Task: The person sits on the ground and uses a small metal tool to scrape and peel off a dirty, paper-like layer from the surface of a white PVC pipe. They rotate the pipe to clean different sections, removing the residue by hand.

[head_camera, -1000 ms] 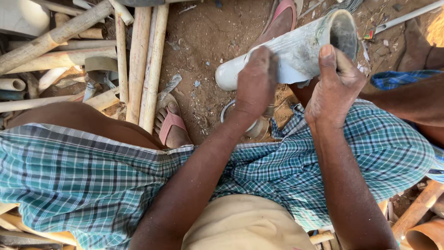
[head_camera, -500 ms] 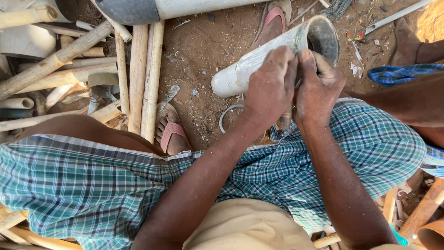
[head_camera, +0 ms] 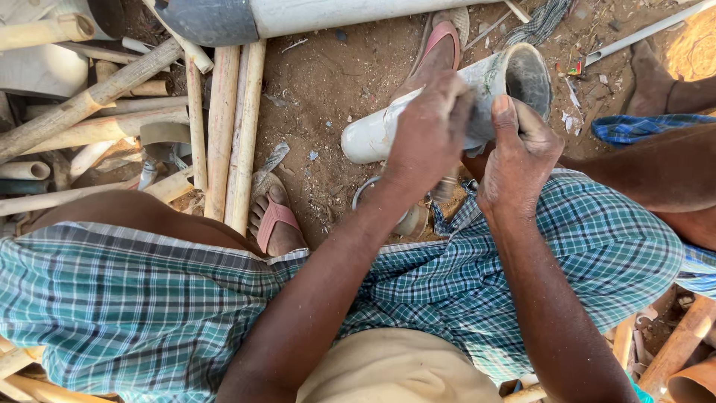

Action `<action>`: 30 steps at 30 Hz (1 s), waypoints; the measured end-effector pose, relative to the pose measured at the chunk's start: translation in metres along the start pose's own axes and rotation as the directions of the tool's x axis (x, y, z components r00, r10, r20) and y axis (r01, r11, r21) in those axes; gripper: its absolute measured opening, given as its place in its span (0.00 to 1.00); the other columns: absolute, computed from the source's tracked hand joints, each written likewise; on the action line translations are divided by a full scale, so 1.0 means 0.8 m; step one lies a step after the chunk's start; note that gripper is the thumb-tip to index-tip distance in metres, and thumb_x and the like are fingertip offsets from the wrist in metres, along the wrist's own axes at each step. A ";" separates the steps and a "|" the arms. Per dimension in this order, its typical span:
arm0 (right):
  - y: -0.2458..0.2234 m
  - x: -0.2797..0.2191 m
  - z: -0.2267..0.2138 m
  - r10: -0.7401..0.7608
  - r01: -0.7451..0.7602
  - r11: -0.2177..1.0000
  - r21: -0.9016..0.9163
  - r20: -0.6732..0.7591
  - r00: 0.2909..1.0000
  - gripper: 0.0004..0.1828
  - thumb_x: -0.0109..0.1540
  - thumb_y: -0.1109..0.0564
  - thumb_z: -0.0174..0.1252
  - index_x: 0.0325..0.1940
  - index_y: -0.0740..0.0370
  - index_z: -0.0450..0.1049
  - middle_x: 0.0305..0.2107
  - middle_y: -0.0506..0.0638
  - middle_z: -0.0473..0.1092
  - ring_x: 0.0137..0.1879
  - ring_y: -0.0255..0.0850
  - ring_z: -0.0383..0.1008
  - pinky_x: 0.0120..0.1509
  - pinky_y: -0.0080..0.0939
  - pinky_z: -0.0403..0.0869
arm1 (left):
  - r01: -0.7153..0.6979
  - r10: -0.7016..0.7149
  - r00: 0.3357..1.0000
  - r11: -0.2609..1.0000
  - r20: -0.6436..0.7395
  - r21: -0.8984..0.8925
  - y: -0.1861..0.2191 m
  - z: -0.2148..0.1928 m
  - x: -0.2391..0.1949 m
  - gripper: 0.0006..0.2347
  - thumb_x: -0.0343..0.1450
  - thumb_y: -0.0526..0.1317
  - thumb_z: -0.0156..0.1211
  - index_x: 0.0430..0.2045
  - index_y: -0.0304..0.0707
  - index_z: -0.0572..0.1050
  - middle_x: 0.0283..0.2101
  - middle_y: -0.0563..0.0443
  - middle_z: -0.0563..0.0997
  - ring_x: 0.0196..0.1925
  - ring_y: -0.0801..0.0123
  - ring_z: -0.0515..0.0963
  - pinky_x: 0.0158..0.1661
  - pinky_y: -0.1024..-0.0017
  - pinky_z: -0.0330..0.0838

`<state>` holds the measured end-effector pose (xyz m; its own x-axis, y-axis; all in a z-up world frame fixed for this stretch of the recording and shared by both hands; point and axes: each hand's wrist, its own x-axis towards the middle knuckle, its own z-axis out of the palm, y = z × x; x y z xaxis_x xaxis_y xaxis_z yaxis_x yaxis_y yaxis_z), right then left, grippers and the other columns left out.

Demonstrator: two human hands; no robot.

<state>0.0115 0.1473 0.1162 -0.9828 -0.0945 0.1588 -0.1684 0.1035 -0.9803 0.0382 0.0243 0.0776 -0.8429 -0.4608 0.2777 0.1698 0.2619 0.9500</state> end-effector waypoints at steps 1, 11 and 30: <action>0.003 0.000 -0.001 -0.012 0.012 1.000 0.000 0.002 1.000 0.12 0.72 0.60 0.63 0.49 0.76 0.79 0.33 0.41 0.69 0.38 0.26 0.61 0.43 0.29 0.64 | -0.049 0.049 0.999 0.998 -0.002 -0.041 0.000 0.001 0.001 0.07 0.78 0.38 0.55 0.39 0.32 0.71 0.39 0.36 0.81 0.45 0.47 0.83 0.47 0.53 0.77; -0.007 -0.020 -0.003 0.009 -0.009 0.999 -0.051 0.017 1.000 0.10 0.72 0.60 0.61 0.48 0.74 0.80 0.31 0.40 0.67 0.36 0.26 0.60 0.40 0.30 0.61 | 0.191 -0.180 0.974 0.979 0.136 -0.077 -0.016 0.011 -0.002 0.07 0.76 0.38 0.54 0.42 0.34 0.73 0.37 0.42 0.83 0.28 0.61 0.85 0.30 0.63 0.82; 0.007 -0.016 -0.005 0.022 -0.022 1.000 -0.008 -0.018 1.000 0.09 0.69 0.61 0.61 0.50 0.71 0.80 0.29 0.40 0.71 0.33 0.26 0.62 0.35 0.29 0.61 | -0.093 0.099 0.994 0.990 0.050 -0.104 0.012 -0.011 0.020 0.05 0.76 0.36 0.59 0.31 0.38 0.73 0.35 0.49 0.80 0.36 0.64 0.83 0.41 0.60 0.79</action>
<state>0.0229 0.1529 0.1088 -0.9875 -0.0740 0.1391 -0.1469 0.1137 -0.9826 0.0312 0.0121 0.0927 -0.8464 -0.3899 0.3628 0.2998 0.2142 0.9296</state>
